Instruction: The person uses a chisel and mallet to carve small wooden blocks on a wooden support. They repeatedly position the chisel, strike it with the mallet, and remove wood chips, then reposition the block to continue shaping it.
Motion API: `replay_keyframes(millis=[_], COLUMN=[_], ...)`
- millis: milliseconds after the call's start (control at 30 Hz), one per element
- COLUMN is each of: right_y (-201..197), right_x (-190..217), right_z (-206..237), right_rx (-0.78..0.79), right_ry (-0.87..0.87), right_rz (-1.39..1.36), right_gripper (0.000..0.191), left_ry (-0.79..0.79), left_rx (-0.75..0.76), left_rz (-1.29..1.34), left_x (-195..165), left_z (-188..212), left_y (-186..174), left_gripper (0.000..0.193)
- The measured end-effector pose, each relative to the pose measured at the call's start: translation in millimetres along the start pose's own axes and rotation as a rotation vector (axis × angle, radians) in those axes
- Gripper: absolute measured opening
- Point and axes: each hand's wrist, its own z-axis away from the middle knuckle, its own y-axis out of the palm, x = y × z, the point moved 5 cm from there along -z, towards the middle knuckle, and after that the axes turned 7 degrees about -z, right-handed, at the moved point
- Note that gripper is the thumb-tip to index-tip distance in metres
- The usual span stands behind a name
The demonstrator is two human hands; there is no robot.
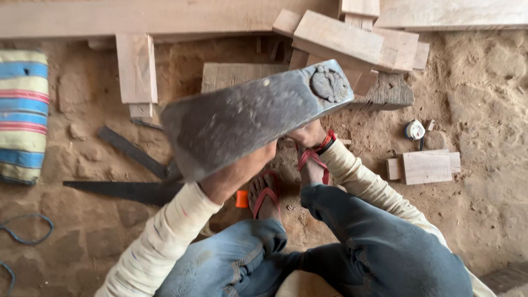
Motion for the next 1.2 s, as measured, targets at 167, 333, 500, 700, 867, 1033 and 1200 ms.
replay_keyframes(millis=[167, 333, 500, 700, 867, 1033, 1200], right_y=[-4.5, 29.5, 42.1, -27.5, -16.2, 68.8, 96.6], right_x=[1.5, 4.3, 22.7, 71.5, 108.0, 89.0, 63.9], right_z=[-3.8, -30.7, -46.4, -62.1, -84.6, -131.5, -150.6], right_rx=[-0.058, 0.136, -0.407, -0.794, -0.390, 0.177, 0.465], right_ry=[-0.026, 0.141, -0.221, -0.336, -0.094, -0.097, 0.221], right_rz=[0.057, -0.015, 0.385, -0.054, -0.057, 0.343, 0.427], right_gripper=[0.078, 0.082, 0.048, 0.017, 0.012, 0.047, 0.059], left_ry=[-0.295, -0.339, -0.519, -0.653, -0.852, -0.918, -0.787], left_rx=[0.525, 0.284, 0.129, -0.066, -0.126, -0.074, -0.089], left_rz=[0.661, 0.523, 0.745, 0.924, 1.090, 0.989, 0.975], left_x=[18.3, 25.6, 34.4, 29.4, 25.1, 25.7, 23.3], left_z=[5.0, 14.9, 30.5, 61.1, 85.0, 95.2, 102.2], left_y=[35.7, 32.9, 35.6, 52.4, 74.4, 73.0, 67.3], left_gripper=[0.010, 0.022, 0.022, 0.020, 0.009, 0.017, 0.014])
